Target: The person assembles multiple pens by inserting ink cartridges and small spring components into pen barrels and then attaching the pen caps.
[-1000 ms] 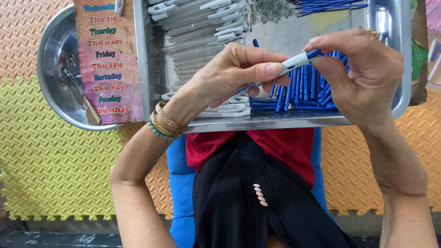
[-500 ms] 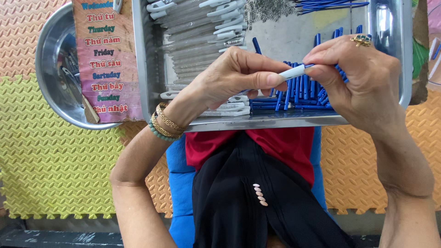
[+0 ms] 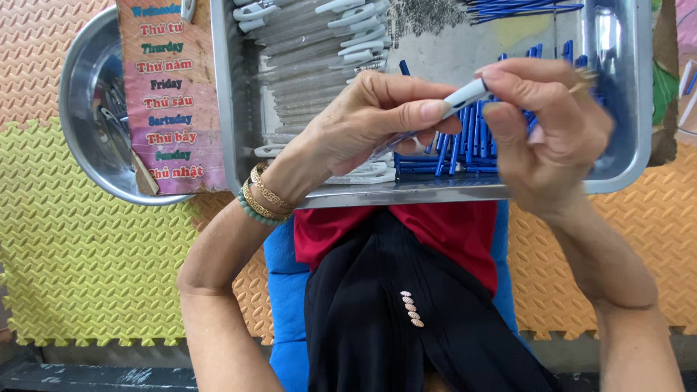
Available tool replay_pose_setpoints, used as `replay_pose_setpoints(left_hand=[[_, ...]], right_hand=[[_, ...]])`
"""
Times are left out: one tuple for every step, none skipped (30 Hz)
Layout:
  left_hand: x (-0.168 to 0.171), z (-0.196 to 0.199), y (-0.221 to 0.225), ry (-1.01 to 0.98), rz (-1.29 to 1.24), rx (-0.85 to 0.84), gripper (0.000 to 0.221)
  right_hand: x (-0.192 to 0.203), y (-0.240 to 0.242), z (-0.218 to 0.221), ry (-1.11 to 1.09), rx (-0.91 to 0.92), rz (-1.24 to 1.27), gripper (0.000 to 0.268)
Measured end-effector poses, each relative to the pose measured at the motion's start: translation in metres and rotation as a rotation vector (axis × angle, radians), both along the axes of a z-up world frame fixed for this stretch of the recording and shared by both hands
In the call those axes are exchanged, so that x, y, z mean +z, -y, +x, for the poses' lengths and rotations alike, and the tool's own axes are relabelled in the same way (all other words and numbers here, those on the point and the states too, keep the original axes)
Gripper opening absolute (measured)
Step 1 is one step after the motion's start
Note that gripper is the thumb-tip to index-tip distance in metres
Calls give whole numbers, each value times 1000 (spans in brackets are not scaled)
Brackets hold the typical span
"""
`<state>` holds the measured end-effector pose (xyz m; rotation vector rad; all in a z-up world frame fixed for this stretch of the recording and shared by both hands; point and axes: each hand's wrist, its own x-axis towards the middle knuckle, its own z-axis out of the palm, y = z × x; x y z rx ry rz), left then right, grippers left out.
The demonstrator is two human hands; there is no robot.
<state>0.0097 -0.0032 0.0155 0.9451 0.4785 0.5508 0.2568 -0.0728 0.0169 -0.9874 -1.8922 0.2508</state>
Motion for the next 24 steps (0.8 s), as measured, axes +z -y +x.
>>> replay_pose_setpoints(left_hand=[[0, 0, 0, 2, -2, 1, 40], [1, 0, 0, 8, -11, 6, 42], [2, -1, -1, 12, -17, 11, 44], [1, -4, -5, 12, -14, 11, 44], [-1, -7, -8, -4, -21, 23, 44], [-3, -10, -10, -20, -28, 36, 44], [10, -16, -10, -22, -29, 39, 44], [24, -23, -10, -68, 187, 51, 46], [37, -29, -11, -114, 404, 64, 49], [51, -41, -8, -114, 404, 68, 49], [64, -53, -6, -290, 493, 176, 39], [77, -64, -4, -468, 579, 285, 32], [69, -86, -5, -467, 579, 283, 32], [61, -108, -7, -446, 591, 425, 29], [53, -130, -8, -424, 600, 567, 28], [48, -152, -8, -425, 599, 566, 28], [42, -174, -8, -422, 525, 650, 32], [37, -196, -7, -418, 450, 734, 37], [32, -216, -7, -416, 448, 735, 37], [27, -236, -6, -536, 488, 814, 38], [22, -256, -5, -659, 528, 892, 42], [8, -278, -11, -659, 527, 893, 42], [-5, -300, -18, -752, 551, 940, 30], [-17, -322, -24, -845, 576, 987, 22]], right_hand=[[0, 0, -1, 2, 1, -2, 30], [0, 1, -2, -17, 15, -31, 25], [1, 0, -3, -37, 28, -56, 21], [5, -4, -2, -37, 28, -53, 21], [7, -7, 0, 10, 46, -59, 28], [10, -9, 1, 57, 63, -65, 36], [12, -11, 1, 56, 67, -66, 36], [14, -13, 0, 45, 98, -86, 38], [16, -16, 1, 37, 130, -104, 41], [13, -21, 6, 38, 133, -104, 41], [10, -25, 11, 35, 148, -120, 38], [7, -30, 17, 33, 163, -137, 35], [2, -32, 21, 32, 162, -138, 35], [-3, -34, 25, 119, 141, -168, 30], [-8, -36, 29, 203, 121, -198, 25], [-12, -38, 30, 203, 120, -199, 25], [-16, -41, 31, 304, 125, -243, 26], [-20, -44, 32, 405, 129, -286, 29], [-26, -46, 31, 408, 130, -287, 29], [-31, -49, 31, 466, 133, -321, 30], [-36, -52, 30, 521, 137, -354, 31], [-37, -56, 29, 522, 137, -355, 31], [-39, -60, 28, 566, 140, -413, 34], [-41, -64, 26, 610, 144, -471, 37]])
